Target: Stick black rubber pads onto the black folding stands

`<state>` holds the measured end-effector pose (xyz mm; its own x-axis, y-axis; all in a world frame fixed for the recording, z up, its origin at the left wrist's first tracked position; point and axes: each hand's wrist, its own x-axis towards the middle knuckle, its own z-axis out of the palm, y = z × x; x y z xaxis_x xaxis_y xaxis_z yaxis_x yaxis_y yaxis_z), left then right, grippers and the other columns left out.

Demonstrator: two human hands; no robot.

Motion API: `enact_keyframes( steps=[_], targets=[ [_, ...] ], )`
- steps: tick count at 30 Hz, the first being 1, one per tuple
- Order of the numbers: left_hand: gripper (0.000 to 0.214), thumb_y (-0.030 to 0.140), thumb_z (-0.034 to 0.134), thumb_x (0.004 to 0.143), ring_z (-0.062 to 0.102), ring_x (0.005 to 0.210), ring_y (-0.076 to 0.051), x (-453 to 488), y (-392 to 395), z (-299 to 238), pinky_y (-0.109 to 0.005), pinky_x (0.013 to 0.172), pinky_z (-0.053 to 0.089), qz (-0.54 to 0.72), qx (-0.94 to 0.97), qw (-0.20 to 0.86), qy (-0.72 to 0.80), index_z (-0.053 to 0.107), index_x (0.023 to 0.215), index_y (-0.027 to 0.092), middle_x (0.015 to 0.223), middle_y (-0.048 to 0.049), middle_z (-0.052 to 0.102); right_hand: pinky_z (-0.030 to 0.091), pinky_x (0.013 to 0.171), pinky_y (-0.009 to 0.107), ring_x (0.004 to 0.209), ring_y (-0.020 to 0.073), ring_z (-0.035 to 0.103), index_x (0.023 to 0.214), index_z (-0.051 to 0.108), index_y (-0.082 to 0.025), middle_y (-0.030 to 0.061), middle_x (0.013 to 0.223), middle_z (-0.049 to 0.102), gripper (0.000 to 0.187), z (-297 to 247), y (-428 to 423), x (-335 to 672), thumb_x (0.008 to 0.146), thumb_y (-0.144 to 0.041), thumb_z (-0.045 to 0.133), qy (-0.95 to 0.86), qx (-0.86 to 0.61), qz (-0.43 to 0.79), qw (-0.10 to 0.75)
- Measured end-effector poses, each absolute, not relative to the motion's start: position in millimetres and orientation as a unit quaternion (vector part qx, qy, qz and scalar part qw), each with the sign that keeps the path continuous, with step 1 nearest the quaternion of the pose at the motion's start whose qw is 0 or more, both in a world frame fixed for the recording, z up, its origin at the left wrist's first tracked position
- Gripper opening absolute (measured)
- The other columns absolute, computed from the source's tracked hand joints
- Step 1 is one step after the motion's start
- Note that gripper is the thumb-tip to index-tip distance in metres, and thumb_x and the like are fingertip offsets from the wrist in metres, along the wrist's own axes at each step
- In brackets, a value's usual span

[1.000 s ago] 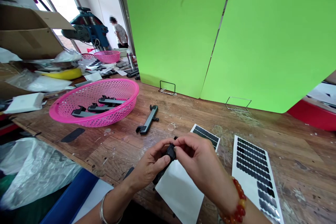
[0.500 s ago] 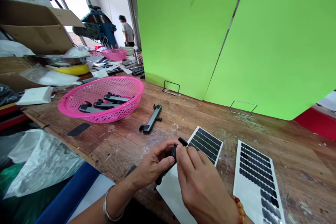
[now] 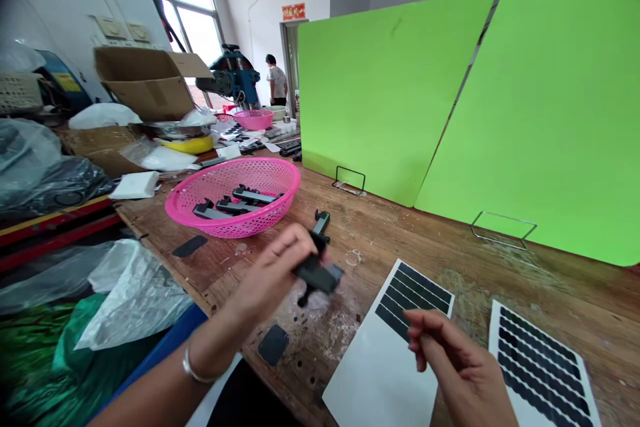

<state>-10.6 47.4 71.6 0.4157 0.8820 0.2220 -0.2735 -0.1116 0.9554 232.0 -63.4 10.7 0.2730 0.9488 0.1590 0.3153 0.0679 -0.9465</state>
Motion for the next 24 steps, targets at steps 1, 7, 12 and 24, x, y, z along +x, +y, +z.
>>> enact_keyframes(
  steps=[1,7,12,24],
  targets=[
    [0.020,0.037,0.051,0.090,0.056,0.072,-0.013,-21.2,60.3,80.5,-0.025,0.067,0.044,0.502,0.599,0.566,0.262,0.048,0.081,0.019,0.086,-0.0027,0.062,0.054,0.053,0.024,0.060,0.0167,0.061,0.091,0.072,-0.022,0.0048,0.073,0.067,0.022,7.8,-65.4,236.7,0.080,-0.038,0.062,-0.510,-0.622,0.307,0.508],
    [0.020,0.036,0.049,0.090,0.048,0.068,-0.010,-91.5,159.1,107.9,-0.021,0.067,0.040,0.530,0.734,0.124,0.406,0.052,0.084,0.018,0.078,0.0017,0.055,0.053,0.056,0.026,0.064,0.0176,0.060,0.092,0.071,-0.020,0.0057,0.078,0.067,0.028,-21.1,-73.8,260.0,0.076,-0.041,0.063,-0.472,-0.671,0.314,0.477],
    [0.024,0.036,0.043,0.094,0.043,0.066,-0.006,-140.0,214.6,86.3,-0.020,0.074,0.036,0.383,0.724,-0.012,0.574,0.053,0.092,0.013,0.071,0.0063,0.048,0.048,0.055,0.028,0.057,0.0163,0.056,0.089,0.068,-0.017,0.0029,0.070,0.066,0.030,-42.4,-68.2,277.4,0.074,-0.042,0.062,-0.443,-0.713,0.310,0.447],
    [0.020,0.031,0.050,0.089,0.048,0.121,-0.025,-20.2,130.8,7.0,-0.042,0.107,0.036,0.275,0.897,0.093,0.334,0.064,0.099,0.020,0.122,-0.0086,0.059,0.044,0.069,0.031,0.072,0.0196,0.058,0.073,0.061,-0.017,0.0053,0.075,0.062,0.018,-73.6,-43.8,269.0,0.081,-0.021,0.044,-0.572,-0.762,0.169,0.254]
  ],
)
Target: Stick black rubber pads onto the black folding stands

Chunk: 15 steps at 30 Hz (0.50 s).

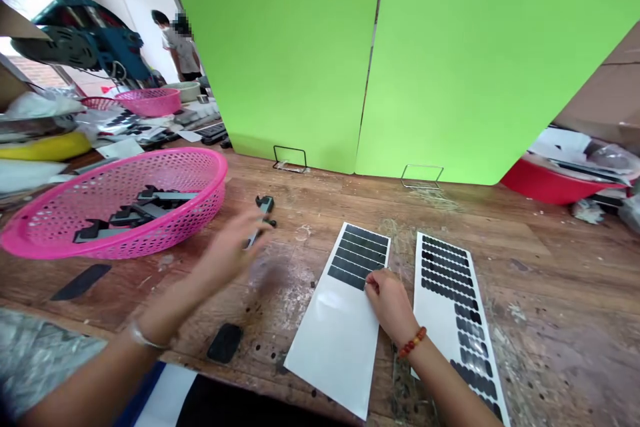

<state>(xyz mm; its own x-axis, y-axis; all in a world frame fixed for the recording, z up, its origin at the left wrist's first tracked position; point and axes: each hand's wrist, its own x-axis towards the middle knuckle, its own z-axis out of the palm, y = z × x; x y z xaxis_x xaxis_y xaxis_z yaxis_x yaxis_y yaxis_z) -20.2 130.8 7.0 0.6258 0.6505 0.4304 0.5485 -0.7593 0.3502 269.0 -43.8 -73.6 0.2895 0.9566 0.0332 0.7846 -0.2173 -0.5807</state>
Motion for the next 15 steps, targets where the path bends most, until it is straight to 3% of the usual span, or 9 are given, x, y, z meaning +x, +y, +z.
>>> enact_keyframes(
  steps=[4,8,15],
  targets=[
    [0.029,0.024,0.057,0.087,0.041,0.131,-0.025,57.8,54.7,-39.7,-0.042,0.111,0.033,0.138,0.946,0.201,0.212,0.060,0.116,0.019,0.137,-0.0092,0.052,0.043,0.070,0.030,0.074,0.0194,0.058,0.074,0.059,-0.016,0.0067,0.079,0.061,0.014,-78.1,-35.4,265.5,0.079,-0.018,0.046,-0.572,-0.774,0.156,0.222],
    [0.051,0.034,0.061,0.085,0.039,0.133,-0.029,90.8,24.8,-74.4,-0.044,0.110,0.033,0.093,0.953,0.178,0.227,0.049,0.130,0.014,0.142,-0.0151,0.046,0.042,0.070,0.028,0.073,0.0182,0.058,0.073,0.058,-0.016,0.0072,0.081,0.061,0.011,-77.7,-30.6,265.7,0.078,-0.016,0.048,-0.562,-0.787,0.163,0.197],
    [0.058,0.042,0.068,0.079,0.046,0.121,-0.029,97.6,23.6,-74.1,-0.042,0.102,0.039,0.074,0.957,0.134,0.246,0.048,0.127,0.016,0.131,-0.0112,0.053,0.038,0.061,0.026,0.064,0.0163,0.056,0.066,0.053,-0.018,0.0042,0.070,0.060,0.010,-69.2,-21.5,265.6,0.073,-0.010,0.052,-0.561,-0.791,0.178,0.163]
  ],
)
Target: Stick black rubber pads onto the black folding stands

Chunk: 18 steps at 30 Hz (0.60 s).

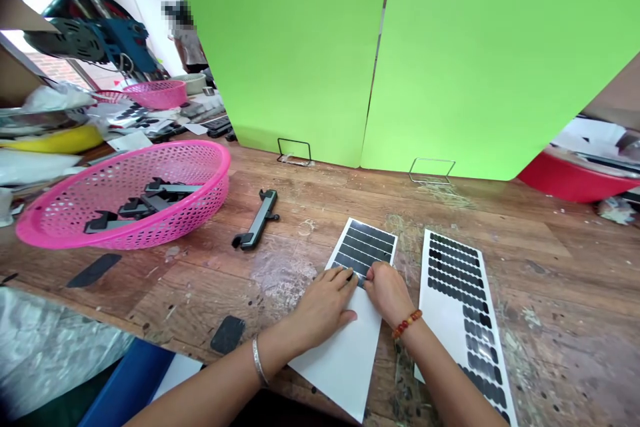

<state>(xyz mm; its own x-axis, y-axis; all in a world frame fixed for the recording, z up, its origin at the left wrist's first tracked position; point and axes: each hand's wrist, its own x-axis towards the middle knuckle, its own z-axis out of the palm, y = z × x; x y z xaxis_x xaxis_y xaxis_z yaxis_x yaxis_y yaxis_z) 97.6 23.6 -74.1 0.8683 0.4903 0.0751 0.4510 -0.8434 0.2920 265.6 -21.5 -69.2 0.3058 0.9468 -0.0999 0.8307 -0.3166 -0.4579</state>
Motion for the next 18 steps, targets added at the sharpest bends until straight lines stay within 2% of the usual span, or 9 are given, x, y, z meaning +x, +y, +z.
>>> enact_keyframes(
  steps=[5,8,10,13,15,18],
  targets=[
    [0.059,0.044,0.068,0.078,0.048,0.116,-0.029,97.9,20.5,-68.8,-0.042,0.097,0.041,0.065,0.956,0.140,0.248,0.048,0.127,0.017,0.125,-0.0112,0.055,0.039,0.065,0.030,0.071,0.0199,0.055,0.071,0.052,-0.018,0.0083,0.081,0.058,0.013,-67.8,-35.7,255.9,0.082,-0.013,0.046,-0.606,-0.770,0.115,0.165],
    [0.058,0.045,0.072,0.074,0.050,0.114,-0.028,96.2,24.3,-66.3,-0.041,0.096,0.042,0.070,0.950,0.181,0.244,0.053,0.123,0.018,0.123,-0.0100,0.056,0.040,0.064,0.030,0.068,0.0187,0.054,0.073,0.051,-0.019,0.0052,0.077,0.056,0.014,-61.8,-52.8,249.6,0.086,-0.018,0.046,-0.650,-0.723,0.108,0.208],
    [0.050,0.045,0.073,0.073,0.054,0.108,-0.024,92.8,37.4,-61.3,-0.035,0.093,0.045,0.084,0.934,0.225,0.264,0.058,0.115,0.022,0.118,-0.0062,0.058,0.041,0.062,0.029,0.065,0.0166,0.054,0.073,0.050,-0.019,0.0024,0.073,0.055,0.014,-52.9,-62.7,247.7,0.087,-0.022,0.047,-0.657,-0.695,0.140,0.256],
    [0.032,0.039,0.066,0.081,0.056,0.103,-0.019,82.7,79.2,-47.6,-0.028,0.092,0.044,0.130,0.896,0.236,0.353,0.061,0.108,0.022,0.113,-0.0048,0.058,0.040,0.056,0.026,0.060,0.0143,0.051,0.073,0.050,-0.020,-0.0006,0.067,0.054,0.014,-37.5,-70.6,248.5,0.086,-0.025,0.049,-0.618,-0.694,0.196,0.313],
    [0.027,0.032,0.061,0.086,0.052,0.110,-0.022,73.1,118.2,-37.0,-0.034,0.096,0.041,0.170,0.853,0.211,0.447,0.058,0.107,0.017,0.116,-0.0100,0.055,0.039,0.053,0.025,0.057,0.0132,0.049,0.071,0.049,-0.021,-0.0020,0.062,0.052,0.015,-31.5,-71.3,250.0,0.084,-0.028,0.052,-0.580,-0.703,0.239,0.336],
    [0.040,0.028,0.060,0.086,0.041,0.123,-0.033,56.4,175.6,-26.4,-0.049,0.101,0.034,0.221,0.750,0.175,0.598,0.047,0.119,0.010,0.127,-0.0218,0.044,0.040,0.053,0.024,0.056,0.0127,0.048,0.069,0.049,-0.021,-0.0024,0.061,0.051,0.016,-31.9,-68.6,249.3,0.080,-0.029,0.054,-0.551,-0.696,0.298,0.351]
  ],
)
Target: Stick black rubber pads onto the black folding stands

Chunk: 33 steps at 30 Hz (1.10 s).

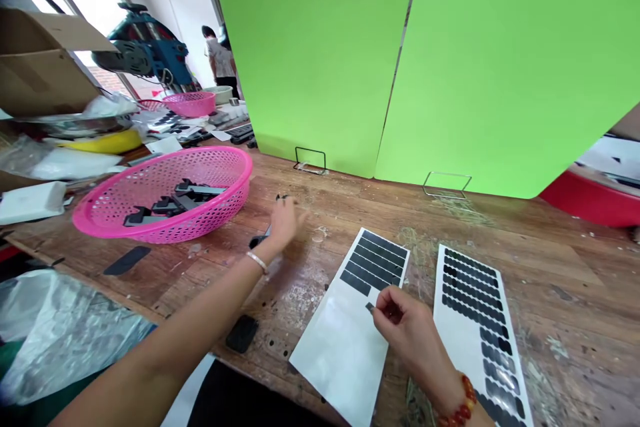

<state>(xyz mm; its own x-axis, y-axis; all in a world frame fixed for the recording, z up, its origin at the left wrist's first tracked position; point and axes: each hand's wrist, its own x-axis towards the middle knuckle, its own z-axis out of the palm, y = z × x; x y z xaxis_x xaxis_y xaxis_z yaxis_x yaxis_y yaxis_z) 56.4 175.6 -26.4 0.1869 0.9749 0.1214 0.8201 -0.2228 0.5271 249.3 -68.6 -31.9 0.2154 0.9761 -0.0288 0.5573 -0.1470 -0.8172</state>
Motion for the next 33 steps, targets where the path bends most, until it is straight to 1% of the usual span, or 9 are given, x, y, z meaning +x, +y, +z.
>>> enact_keyframes(
  steps=[2,4,9,15,18,22,25,30,33],
  targets=[
    [0.054,0.029,0.065,0.082,0.036,0.128,-0.039,45.5,203.7,-25.5,-0.056,0.101,0.031,0.238,0.681,0.174,0.671,0.040,0.125,0.007,0.133,-0.0282,0.037,0.040,0.054,0.024,0.057,0.0128,0.049,0.068,0.049,-0.021,-0.0021,0.062,0.053,0.014,-35.3,-66.3,245.1,0.078,-0.029,0.055,-0.547,-0.690,0.317,0.354],
    [0.061,0.028,0.070,0.078,0.039,0.125,-0.040,36.1,221.4,-28.5,-0.058,0.099,0.033,0.242,0.630,0.199,0.711,0.040,0.126,0.006,0.133,-0.0282,0.038,0.041,0.055,0.024,0.058,0.0130,0.050,0.070,0.050,-0.021,-0.0019,0.063,0.054,0.013,-38.0,-64.4,238.8,0.077,-0.029,0.057,-0.544,-0.686,0.321,0.361],
    [0.037,0.033,0.060,0.087,0.056,0.107,-0.024,21.5,229.6,-31.2,-0.047,0.093,0.045,0.273,0.601,0.308,0.685,0.054,0.118,0.014,0.119,-0.0102,0.057,0.044,0.060,0.025,0.063,0.0141,0.054,0.078,0.055,-0.019,0.0002,0.069,0.058,0.012,-37.0,-62.7,228.8,0.078,-0.031,0.058,-0.538,-0.671,0.339,0.381],
    [0.051,0.049,0.058,0.083,0.060,0.094,-0.019,1.6,177.6,-8.9,-0.028,0.082,0.047,0.380,0.637,0.449,0.498,0.057,0.121,0.015,0.103,-0.0071,0.067,0.040,0.056,0.025,0.060,0.0132,0.050,0.072,0.055,-0.018,0.0002,0.065,0.056,0.022,-22.5,-54.5,229.1,0.081,-0.038,0.056,-0.501,-0.665,0.390,0.394],
    [0.055,0.061,0.050,0.083,0.059,0.082,-0.017,-8.0,133.6,-2.7,-0.024,0.071,0.046,0.410,0.626,0.490,0.448,0.061,0.113,0.017,0.091,-0.0044,0.066,0.040,0.056,0.025,0.059,0.0125,0.048,0.071,0.055,-0.018,0.0004,0.066,0.056,0.023,-4.9,-44.6,222.5,0.079,-0.039,0.059,-0.480,-0.643,0.427,0.416],
    [0.052,0.064,0.051,0.082,0.052,0.070,-0.013,-7.0,80.0,-3.8,-0.021,0.058,0.042,0.449,0.566,0.565,0.399,0.061,0.108,0.019,0.083,-0.0020,0.061,0.040,0.060,0.025,0.064,0.0121,0.047,0.069,0.056,-0.018,-0.0002,0.071,0.054,0.022,22.6,-29.0,210.6,0.077,-0.037,0.062,-0.493,-0.600,0.441,0.450],
    [0.051,0.064,0.051,0.083,0.051,0.072,-0.013,1.7,53.6,-6.0,-0.021,0.061,0.041,0.446,0.565,0.597,0.355,0.060,0.106,0.019,0.090,-0.0038,0.062,0.037,0.061,0.024,0.067,0.0112,0.045,0.070,0.056,-0.018,0.0000,0.078,0.054,0.021,41.8,-19.7,203.4,0.077,-0.036,0.064,-0.509,-0.573,0.446,0.461],
    [0.048,0.061,0.053,0.083,0.052,0.083,-0.017,13.5,35.6,-10.1,-0.026,0.078,0.041,0.443,0.584,0.613,0.296,0.057,0.100,0.016,0.089,-0.0046,0.060,0.033,0.055,0.023,0.055,0.0094,0.041,0.071,0.053,-0.019,-0.0043,0.055,0.052,0.018,67.7,-11.2,190.8,0.082,-0.031,0.059,-0.509,-0.558,0.492,0.434],
    [0.045,0.057,0.052,0.086,0.051,0.091,-0.019,15.8,33.3,-14.0,-0.027,0.083,0.038,0.442,0.607,0.607,0.259,0.056,0.104,0.016,0.095,-0.0052,0.059,0.033,0.052,0.023,0.047,0.0084,0.042,0.068,0.051,-0.019,-0.0056,0.047,0.052,0.019,77.9,-6.5,182.0,0.081,-0.030,0.059,-0.506,-0.549,0.510,0.427]
  ],
)
